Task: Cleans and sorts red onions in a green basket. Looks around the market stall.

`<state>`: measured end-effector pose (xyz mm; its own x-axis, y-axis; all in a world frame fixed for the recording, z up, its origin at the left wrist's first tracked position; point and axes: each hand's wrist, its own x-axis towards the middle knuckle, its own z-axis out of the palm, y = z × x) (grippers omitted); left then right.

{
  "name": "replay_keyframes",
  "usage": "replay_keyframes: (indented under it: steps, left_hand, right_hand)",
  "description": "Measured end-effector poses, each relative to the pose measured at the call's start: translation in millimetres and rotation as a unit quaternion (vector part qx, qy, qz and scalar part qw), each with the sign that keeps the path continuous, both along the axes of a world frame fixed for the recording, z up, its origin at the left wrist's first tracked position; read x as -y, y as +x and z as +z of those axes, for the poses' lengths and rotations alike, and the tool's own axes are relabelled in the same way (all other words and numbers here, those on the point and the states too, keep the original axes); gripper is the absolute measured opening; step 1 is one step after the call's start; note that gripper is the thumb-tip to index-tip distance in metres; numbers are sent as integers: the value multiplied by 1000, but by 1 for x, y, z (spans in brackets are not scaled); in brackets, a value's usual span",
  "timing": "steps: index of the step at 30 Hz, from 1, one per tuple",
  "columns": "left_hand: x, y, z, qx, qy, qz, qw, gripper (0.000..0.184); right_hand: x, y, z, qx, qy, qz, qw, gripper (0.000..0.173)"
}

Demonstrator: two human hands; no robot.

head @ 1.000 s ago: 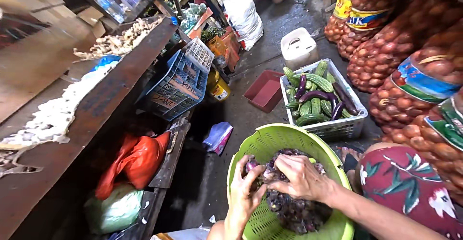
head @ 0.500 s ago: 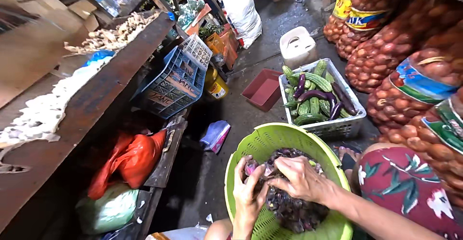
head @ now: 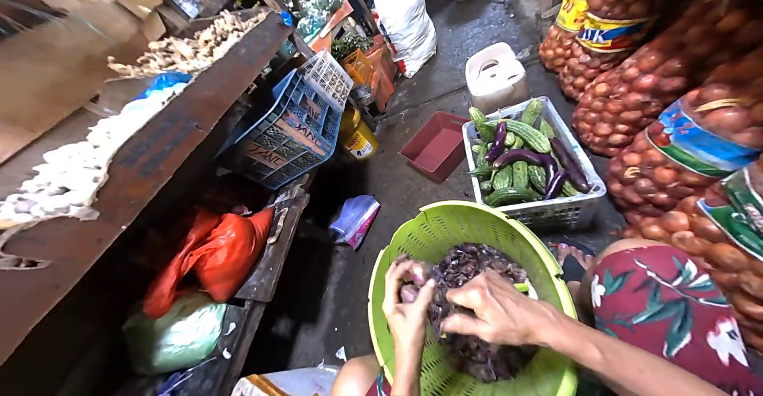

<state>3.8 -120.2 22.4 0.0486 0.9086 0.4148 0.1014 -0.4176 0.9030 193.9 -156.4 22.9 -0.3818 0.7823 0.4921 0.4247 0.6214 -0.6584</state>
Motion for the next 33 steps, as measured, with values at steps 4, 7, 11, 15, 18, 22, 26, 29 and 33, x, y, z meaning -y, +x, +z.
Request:
replay_keyframes:
  steps: [4,7,11,15,18,22,26,29,33]
  left_hand:
    - [1,-10,14,423,-355,-120,825,35]
    - [6,-20,13,473,-413,-169,760,47]
    - [10,-20,12,452,-394,-270,753,58]
    - [9,-15,13,442,-369,-338,745,44]
    - [9,-7,12,434,-328,-345,765,38]
    - [6,1,13,406,-284,-364,789,35]
    - [10,1,17,456,-306,-308,777,36]
    - [6,-4,14,478,-285,-237,796,26]
    - [8,-6,3,327,-231,-177,899,24]
  right_hand:
    - [-2,11,11,-52,-58,10,997,61]
    - [-10,26,20,-37,-128,-20,991,59]
    - [-12,25,20,-47,-142,-75,986,45]
    - [-11,19,21,-120,-217,-52,967,50]
    - [-8,10,21,-228,-329,-28,916,44]
    - [-4,0,22,-414,-440,2,797,14]
    - [-6,3,21,-447,-406,-26,797,12]
    - [-7,2,15,-378,-274,-95,879,13]
    - [-7,0,10,-369,-176,-101,907,13]
